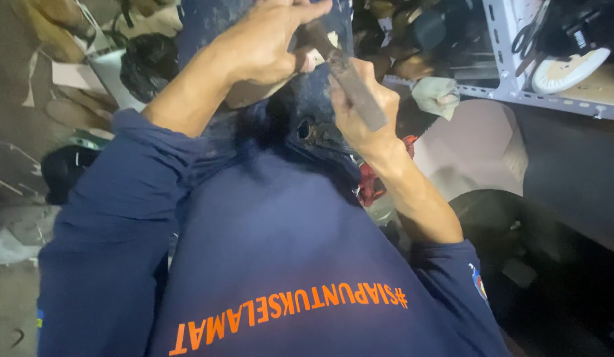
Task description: The person uses a hammer to tap and secure the sole of a black shoe held on their lap. They then inspect the shoe and place it on a nearby shelf before picking up a plastic bag containing a small object.
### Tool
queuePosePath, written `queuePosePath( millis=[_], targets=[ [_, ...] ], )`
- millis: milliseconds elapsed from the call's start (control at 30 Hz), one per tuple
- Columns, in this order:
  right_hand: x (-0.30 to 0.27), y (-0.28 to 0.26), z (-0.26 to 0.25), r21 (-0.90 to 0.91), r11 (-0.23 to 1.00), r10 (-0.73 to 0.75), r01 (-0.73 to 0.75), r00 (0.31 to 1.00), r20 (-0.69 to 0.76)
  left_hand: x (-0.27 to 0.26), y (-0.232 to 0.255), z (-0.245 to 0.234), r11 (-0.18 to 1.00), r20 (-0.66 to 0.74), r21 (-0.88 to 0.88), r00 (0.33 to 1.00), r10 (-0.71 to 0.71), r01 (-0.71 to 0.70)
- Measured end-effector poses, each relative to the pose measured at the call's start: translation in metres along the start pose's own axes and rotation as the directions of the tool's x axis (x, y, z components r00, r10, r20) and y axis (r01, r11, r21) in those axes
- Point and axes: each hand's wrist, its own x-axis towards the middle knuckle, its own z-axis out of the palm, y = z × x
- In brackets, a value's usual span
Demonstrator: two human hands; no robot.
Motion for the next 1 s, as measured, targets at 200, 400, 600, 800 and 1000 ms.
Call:
queuePosePath(
  millis=[200,400,600,800,1000],
  targets=[
    [-0.019,-0.002,0.007,0.217,0.926,0.362,-0.310,0.894,-0.265,-0.005,0.000,0.004,0.991,0.069,0.019,0.989,-0.131,0.130],
    [0.010,0.037,-0.025,0.204,0.907,0.400,-0.368,0.904,-0.150,-0.013,0.028,-0.013,0.977,0.001,-0.068,0.980,-0.200,0.200],
    [0.022,0.180,-0.072,-0.182,0.909,0.349,-0.374,0.924,-0.156,-0.029,0.049,0.024,0.935,-0.140,-0.163,0.930,-0.339,0.316],
    [0.005,0.268,-0.047,-0.431,0.861,0.214,-0.270,0.961,-0.174,-0.018,0.065,0.026,0.915,-0.330,-0.153,0.853,-0.404,0.374],
    [-0.008,0.283,-0.038,-0.560,0.806,0.021,-0.193,0.954,-0.298,-0.056,0.094,0.000,0.983,-0.361,-0.165,0.922,-0.141,0.085]
  ],
)
